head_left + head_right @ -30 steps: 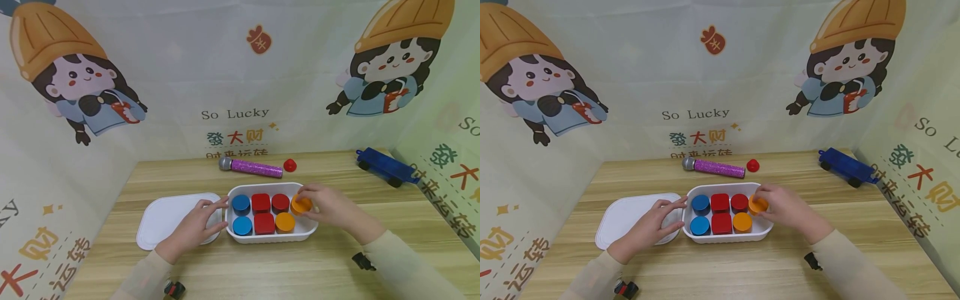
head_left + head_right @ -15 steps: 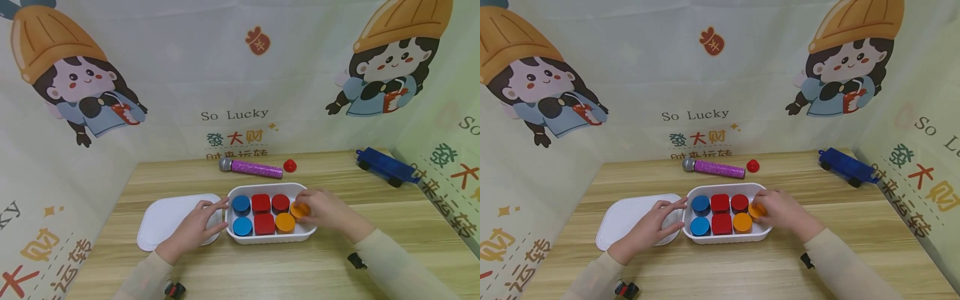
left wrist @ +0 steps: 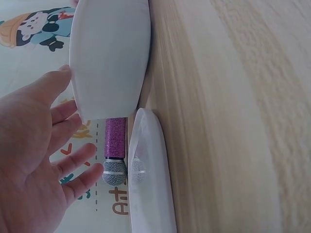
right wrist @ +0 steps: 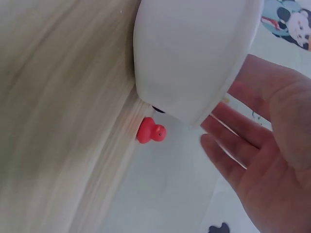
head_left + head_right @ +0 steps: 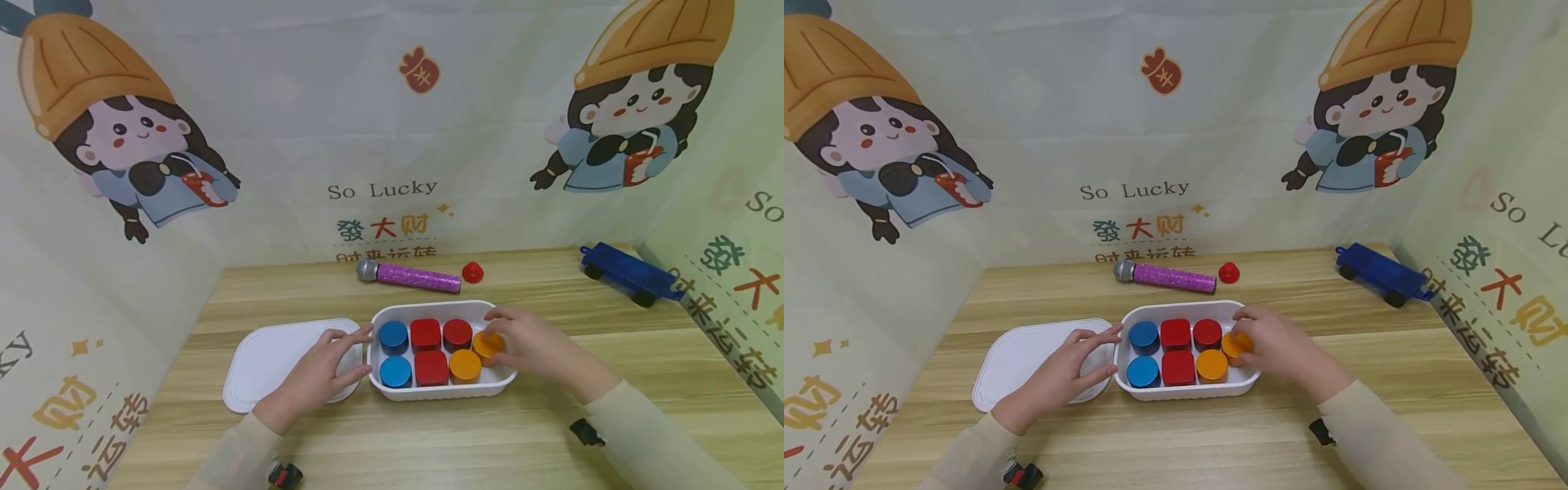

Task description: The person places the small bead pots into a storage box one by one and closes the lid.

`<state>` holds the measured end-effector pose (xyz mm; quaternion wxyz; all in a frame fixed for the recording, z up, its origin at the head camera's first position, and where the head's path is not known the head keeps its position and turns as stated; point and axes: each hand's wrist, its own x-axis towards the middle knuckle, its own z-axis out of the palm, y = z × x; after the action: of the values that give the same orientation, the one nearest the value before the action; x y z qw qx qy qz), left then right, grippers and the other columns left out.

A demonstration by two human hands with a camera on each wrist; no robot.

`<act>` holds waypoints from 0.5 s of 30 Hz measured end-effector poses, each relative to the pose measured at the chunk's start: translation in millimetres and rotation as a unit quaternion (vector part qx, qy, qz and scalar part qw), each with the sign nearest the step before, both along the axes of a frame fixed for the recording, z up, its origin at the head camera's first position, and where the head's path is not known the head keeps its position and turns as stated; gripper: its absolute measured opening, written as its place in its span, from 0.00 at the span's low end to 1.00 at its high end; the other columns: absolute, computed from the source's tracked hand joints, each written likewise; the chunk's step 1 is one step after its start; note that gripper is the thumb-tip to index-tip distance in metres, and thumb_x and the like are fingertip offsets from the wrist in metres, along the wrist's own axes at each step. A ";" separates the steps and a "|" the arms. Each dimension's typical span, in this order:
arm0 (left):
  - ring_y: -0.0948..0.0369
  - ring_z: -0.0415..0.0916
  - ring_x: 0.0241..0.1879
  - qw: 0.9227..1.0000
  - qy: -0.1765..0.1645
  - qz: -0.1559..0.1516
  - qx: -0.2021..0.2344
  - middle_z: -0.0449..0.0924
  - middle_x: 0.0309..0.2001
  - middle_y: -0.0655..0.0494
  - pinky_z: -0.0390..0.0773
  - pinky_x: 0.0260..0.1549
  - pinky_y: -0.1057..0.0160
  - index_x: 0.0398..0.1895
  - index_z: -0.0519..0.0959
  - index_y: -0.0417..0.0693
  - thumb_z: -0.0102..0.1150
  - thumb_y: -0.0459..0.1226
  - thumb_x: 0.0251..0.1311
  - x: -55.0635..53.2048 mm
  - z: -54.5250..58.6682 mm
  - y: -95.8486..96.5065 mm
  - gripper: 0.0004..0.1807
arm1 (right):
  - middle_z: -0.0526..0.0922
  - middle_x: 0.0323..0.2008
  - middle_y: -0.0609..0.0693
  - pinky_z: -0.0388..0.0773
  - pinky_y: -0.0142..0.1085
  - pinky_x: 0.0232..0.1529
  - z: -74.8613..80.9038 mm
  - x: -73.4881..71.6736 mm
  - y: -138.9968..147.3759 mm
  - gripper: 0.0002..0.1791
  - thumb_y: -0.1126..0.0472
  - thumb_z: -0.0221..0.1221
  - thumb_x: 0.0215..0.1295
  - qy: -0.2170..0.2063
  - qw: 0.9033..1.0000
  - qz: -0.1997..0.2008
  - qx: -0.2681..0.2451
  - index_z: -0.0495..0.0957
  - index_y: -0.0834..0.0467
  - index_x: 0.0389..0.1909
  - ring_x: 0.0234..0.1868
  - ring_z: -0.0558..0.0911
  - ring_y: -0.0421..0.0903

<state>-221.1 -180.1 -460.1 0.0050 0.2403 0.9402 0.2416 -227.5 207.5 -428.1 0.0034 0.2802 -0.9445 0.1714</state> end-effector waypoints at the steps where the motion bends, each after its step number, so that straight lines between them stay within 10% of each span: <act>1: 0.53 0.68 0.68 1.000 -0.002 0.001 0.000 0.69 0.74 0.63 0.76 0.65 0.42 0.73 0.72 0.62 0.65 0.52 0.69 -0.1 0.1 0.0 0.31 | 0.82 0.61 0.58 0.78 0.57 0.64 0.2 2.3 2.5 0.15 0.60 0.75 0.58 -0.003 1.000 -0.013 -0.017 0.88 0.55 0.46 0.61 0.80 0.60; 15: 0.54 0.68 0.70 0.998 -0.017 -0.014 0.054 0.68 0.75 0.64 0.70 0.70 0.41 0.67 0.78 0.58 0.67 0.49 0.67 0.6 0.7 -2.8 0.26 | 0.76 0.70 0.59 0.82 0.58 0.58 -28.6 5.8 47.0 0.20 0.57 0.67 0.70 -0.022 0.981 -0.010 -0.191 0.82 0.57 0.60 0.64 0.80 0.62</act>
<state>-220.5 -182.9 -459.4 0.0115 0.2488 0.9223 0.2956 -221.8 254.6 -456.6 0.0377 0.2610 -0.8968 0.3552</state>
